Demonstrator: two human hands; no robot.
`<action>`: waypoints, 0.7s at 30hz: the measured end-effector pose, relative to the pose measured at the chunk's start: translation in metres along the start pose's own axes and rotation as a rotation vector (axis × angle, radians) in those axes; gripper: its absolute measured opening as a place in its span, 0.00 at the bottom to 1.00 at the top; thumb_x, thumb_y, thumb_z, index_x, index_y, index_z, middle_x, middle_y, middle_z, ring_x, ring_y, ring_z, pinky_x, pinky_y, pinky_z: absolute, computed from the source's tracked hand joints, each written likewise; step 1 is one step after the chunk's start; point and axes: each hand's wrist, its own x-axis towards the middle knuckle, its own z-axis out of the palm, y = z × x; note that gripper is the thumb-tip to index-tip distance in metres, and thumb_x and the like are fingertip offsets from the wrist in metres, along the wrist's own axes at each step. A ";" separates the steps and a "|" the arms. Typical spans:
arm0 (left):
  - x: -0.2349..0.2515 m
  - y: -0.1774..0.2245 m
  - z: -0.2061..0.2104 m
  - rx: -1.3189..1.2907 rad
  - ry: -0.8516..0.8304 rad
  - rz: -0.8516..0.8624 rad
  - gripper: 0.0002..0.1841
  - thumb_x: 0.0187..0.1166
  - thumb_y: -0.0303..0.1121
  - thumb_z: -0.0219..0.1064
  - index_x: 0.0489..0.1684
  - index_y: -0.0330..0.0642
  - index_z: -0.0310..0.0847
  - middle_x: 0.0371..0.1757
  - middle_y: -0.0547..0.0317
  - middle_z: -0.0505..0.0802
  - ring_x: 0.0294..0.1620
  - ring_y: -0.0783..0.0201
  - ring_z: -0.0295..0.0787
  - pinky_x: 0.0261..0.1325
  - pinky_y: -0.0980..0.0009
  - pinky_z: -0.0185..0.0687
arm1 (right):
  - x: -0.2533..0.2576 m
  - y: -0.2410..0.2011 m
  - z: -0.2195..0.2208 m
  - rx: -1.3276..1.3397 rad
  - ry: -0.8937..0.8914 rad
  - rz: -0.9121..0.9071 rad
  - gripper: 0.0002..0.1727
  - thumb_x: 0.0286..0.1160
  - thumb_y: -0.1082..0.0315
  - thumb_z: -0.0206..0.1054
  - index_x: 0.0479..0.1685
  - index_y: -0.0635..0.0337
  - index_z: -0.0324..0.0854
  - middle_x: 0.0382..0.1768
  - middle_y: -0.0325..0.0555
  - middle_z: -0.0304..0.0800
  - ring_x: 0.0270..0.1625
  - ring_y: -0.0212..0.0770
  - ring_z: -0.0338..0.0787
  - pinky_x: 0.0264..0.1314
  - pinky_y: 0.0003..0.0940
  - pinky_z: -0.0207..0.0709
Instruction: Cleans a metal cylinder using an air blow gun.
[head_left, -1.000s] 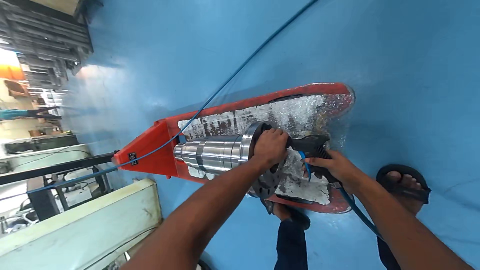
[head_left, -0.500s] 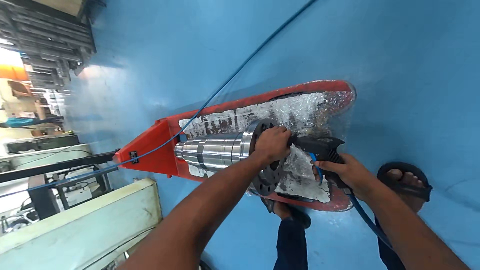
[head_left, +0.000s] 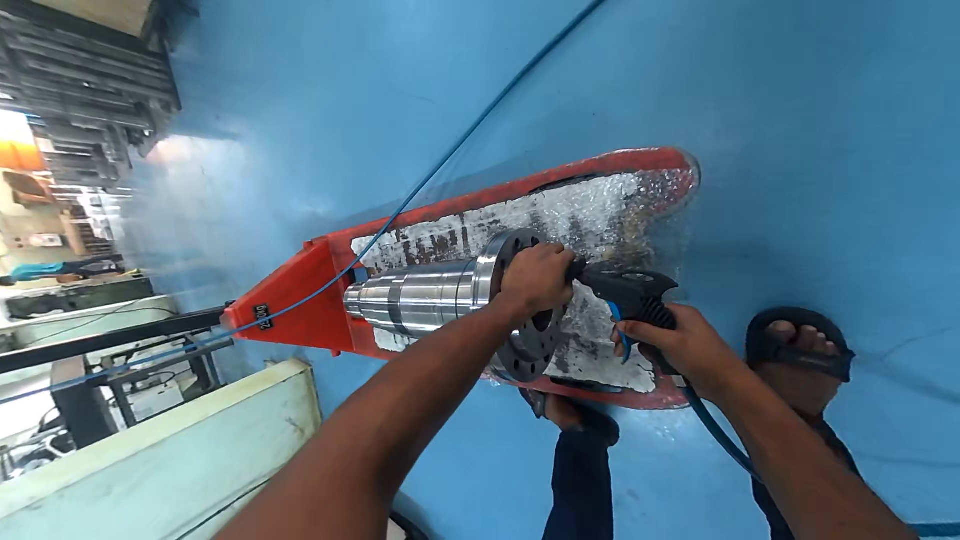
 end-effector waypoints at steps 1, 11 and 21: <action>0.000 0.000 0.000 0.001 -0.003 0.001 0.16 0.73 0.37 0.71 0.55 0.40 0.88 0.59 0.48 0.92 0.65 0.48 0.88 0.62 0.48 0.83 | -0.001 0.000 -0.001 0.003 -0.012 0.015 0.04 0.83 0.71 0.67 0.46 0.64 0.83 0.30 0.46 0.94 0.23 0.35 0.86 0.24 0.26 0.76; 0.002 -0.006 -0.006 -0.143 -0.028 0.046 0.18 0.74 0.34 0.73 0.60 0.39 0.87 0.61 0.45 0.91 0.62 0.45 0.89 0.63 0.40 0.83 | -0.010 -0.009 -0.024 0.000 -0.095 -0.024 0.06 0.86 0.71 0.63 0.49 0.65 0.83 0.36 0.48 0.96 0.32 0.38 0.92 0.32 0.29 0.83; 0.006 -0.073 -0.066 -0.575 0.616 -0.319 0.17 0.75 0.27 0.69 0.62 0.35 0.85 0.59 0.43 0.92 0.62 0.51 0.90 0.68 0.48 0.84 | -0.014 -0.024 -0.011 0.081 -0.014 -0.117 0.08 0.84 0.71 0.65 0.52 0.65 0.83 0.36 0.47 0.95 0.30 0.35 0.91 0.28 0.26 0.81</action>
